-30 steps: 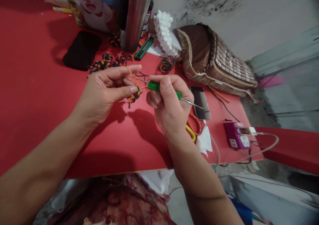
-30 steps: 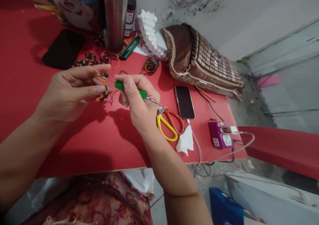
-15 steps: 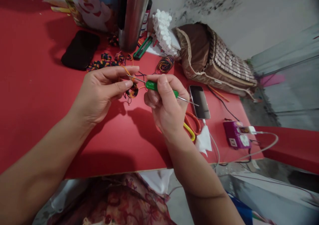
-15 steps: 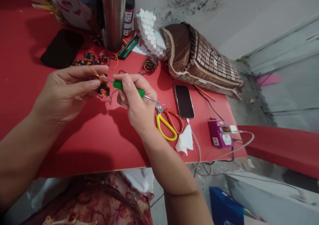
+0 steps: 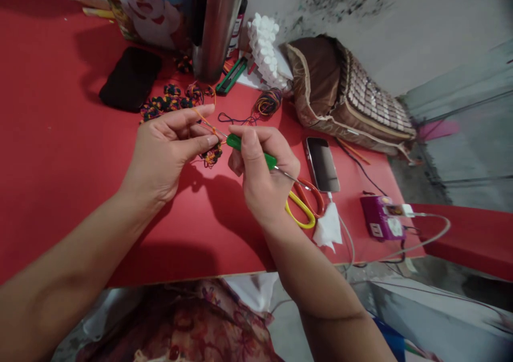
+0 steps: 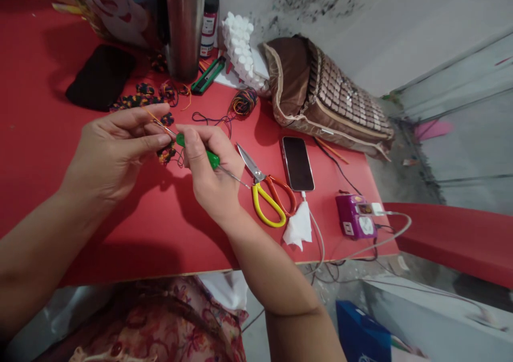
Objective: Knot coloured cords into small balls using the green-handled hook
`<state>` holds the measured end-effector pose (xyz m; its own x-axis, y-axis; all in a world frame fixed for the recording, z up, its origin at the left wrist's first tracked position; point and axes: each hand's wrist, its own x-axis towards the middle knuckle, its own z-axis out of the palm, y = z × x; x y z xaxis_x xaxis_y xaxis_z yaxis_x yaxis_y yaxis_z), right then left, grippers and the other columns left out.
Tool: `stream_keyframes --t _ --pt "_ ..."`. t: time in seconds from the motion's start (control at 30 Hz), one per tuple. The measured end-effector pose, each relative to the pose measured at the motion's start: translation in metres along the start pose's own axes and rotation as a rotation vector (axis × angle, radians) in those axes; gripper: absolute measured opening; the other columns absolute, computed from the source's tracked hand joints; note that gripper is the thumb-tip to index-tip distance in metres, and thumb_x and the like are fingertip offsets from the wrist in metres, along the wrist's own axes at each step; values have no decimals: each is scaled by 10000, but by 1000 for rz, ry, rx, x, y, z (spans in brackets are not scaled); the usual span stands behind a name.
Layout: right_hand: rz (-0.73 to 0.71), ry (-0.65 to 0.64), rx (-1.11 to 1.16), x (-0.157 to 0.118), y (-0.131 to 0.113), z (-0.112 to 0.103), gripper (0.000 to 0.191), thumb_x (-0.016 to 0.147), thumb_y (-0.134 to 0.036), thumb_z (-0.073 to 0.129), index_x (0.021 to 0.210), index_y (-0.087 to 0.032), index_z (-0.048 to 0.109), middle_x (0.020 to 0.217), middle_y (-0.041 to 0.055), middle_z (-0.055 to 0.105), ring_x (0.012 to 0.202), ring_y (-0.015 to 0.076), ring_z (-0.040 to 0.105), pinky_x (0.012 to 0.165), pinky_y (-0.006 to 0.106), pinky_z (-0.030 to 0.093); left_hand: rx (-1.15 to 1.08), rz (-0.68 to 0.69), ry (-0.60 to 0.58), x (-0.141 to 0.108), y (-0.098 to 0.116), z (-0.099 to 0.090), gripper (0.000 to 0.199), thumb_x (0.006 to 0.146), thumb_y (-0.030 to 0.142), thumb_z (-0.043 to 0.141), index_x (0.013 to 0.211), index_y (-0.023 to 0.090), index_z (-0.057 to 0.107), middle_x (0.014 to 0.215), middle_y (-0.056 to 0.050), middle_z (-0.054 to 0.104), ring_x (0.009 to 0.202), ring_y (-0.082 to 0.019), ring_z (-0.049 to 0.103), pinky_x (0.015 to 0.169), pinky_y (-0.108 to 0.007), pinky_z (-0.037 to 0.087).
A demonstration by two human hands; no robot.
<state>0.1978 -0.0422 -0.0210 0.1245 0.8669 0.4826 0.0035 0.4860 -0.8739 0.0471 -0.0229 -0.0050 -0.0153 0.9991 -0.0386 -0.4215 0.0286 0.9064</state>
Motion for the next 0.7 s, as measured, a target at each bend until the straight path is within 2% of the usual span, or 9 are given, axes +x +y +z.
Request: stream_keyframes --t 0.07,0.17,0.27,0.37,0.47,0.6,0.7 --pt "-67 21 -90 -4 0 2 207 1107 -393 695 1046 -250 831 693 -59 630 591 79 611 642 254 578 2 -38 -10 -1 -4 -1 320 729 119 986 972 310 902 755 39 765 717 -157 733 705 -293 649" --pt "-119 30 -207 -9 3 3 275 1119 -480 660 1112 -257 821 758 -38 692 671 104 685 755 295 643 -58 -110 -63 2 -8 -7 324 747 136 995 1014 294 901 765 37 738 747 -172 766 702 -298 652" --pt "-129 4 -270 -9 4 1 390 1119 -582 609 1156 -249 809 800 -15 732 659 125 688 732 326 657 -126 -197 -160 7 -6 -14 306 761 113 969 1026 250 900 794 22 750 769 -175 779 730 -298 658" --pt "-60 -29 -164 -5 1 -2 343 1101 -561 657 1123 -264 828 715 -37 664 597 122 636 664 318 624 -123 -260 -216 12 3 -18 296 773 102 933 1039 229 901 852 -5 794 813 -201 797 773 -331 665" --pt "76 -36 -26 0 -5 -5 253 1082 -520 711 1053 -304 840 727 -34 646 647 126 643 695 330 615 -79 -285 -188 13 12 -19 297 713 125 925 987 239 921 836 -20 810 780 -204 779 726 -327 646" --pt "80 -38 -5 3 -11 -8 220 1065 -491 745 1027 -311 865 739 -25 660 663 133 630 696 339 586 -15 -305 -218 16 21 -20 311 648 151 922 940 259 935 776 -32 788 651 -186 703 616 -324 581" --pt "80 -62 -10 5 -14 -11 212 1066 -471 750 1018 -306 875 732 -22 666 645 129 615 669 333 566 -10 -332 -238 18 23 -24 307 642 160 897 933 244 944 761 -55 793 646 -189 673 638 -339 575"
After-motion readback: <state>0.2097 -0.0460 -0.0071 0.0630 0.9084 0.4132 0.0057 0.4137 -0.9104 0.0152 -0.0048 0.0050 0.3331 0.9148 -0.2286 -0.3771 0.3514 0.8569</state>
